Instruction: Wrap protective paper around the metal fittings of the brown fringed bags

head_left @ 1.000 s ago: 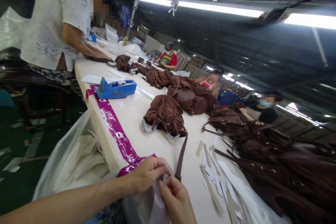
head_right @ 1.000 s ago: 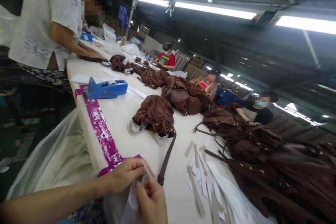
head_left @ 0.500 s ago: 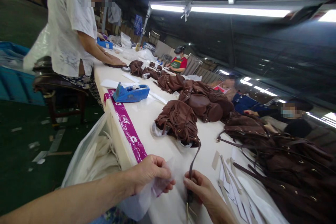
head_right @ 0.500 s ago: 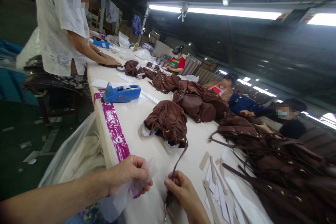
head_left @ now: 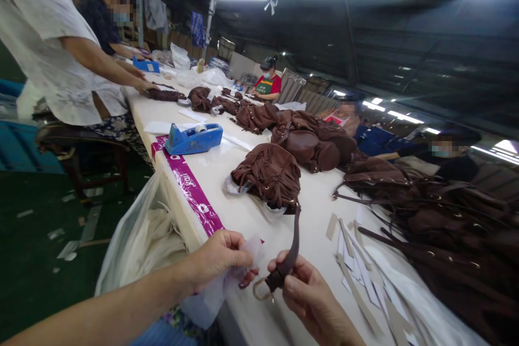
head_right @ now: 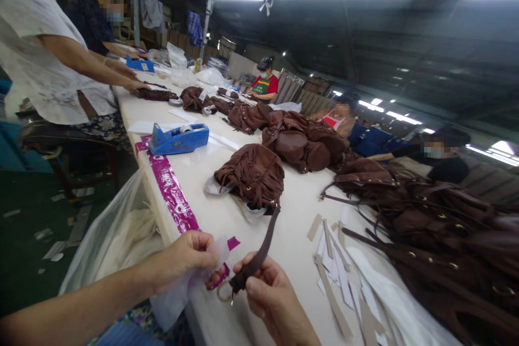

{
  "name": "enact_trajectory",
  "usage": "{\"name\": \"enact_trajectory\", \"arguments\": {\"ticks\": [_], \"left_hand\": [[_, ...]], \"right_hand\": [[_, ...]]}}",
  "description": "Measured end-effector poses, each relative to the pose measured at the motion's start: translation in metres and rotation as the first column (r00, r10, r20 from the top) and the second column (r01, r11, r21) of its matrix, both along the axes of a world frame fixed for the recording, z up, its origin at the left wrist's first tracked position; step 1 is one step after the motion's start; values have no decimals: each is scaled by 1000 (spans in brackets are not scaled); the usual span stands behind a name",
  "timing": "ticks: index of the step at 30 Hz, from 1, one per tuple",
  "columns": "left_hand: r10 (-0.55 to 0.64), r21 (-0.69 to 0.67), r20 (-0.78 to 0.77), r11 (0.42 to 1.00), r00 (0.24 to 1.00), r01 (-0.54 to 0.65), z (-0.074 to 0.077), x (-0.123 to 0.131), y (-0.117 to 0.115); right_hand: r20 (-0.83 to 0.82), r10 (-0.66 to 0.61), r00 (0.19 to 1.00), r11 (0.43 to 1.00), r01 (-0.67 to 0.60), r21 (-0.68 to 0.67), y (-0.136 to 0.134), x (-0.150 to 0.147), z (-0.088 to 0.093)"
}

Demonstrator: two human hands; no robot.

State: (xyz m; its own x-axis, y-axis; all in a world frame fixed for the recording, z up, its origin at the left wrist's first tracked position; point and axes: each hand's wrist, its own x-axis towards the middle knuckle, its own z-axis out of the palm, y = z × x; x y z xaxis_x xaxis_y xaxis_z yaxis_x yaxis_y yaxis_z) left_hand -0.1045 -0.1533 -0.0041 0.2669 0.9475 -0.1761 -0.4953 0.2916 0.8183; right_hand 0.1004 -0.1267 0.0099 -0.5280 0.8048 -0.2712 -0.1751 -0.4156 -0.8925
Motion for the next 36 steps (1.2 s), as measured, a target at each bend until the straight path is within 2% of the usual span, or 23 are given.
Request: {"name": "enact_trajectory", "arguments": {"ticks": [5, 9, 13, 18, 22, 27, 36], "left_hand": [[-79, 32, -68, 996, 995, 82, 5, -3, -6], [-115, -21, -66, 993, 991, 114, 4, 6, -15], [-70, -50, 8, 996, 997, 71, 1, 17, -19], [-93, -104, 54, 990, 994, 98, -1, 12, -20], [-119, -67, -63, 991, 991, 115, -6, 5, -20], [-65, -61, -175, 997, 982, 55, -13, 5, -20], [8, -87, -215, 996, 977, -28, -9, 14, -18]], "right_hand": [[44, -124, 991, 989, 120, 87, -2, -3, 2], [60, -161, 985, 960, 142, 243, -3, -11, -3], [133, -155, 979, 942, 106, 319, -8, -20, -6], [272, -165, 948, 921, 49, 386, -7, -17, -10], [199, -194, 961, 921, 109, 375, -5, -8, -2], [88, -383, 919, 880, 335, 337, -9, -5, 12], [110, -454, 884, 857, 400, 325, -20, -23, 21]]}}
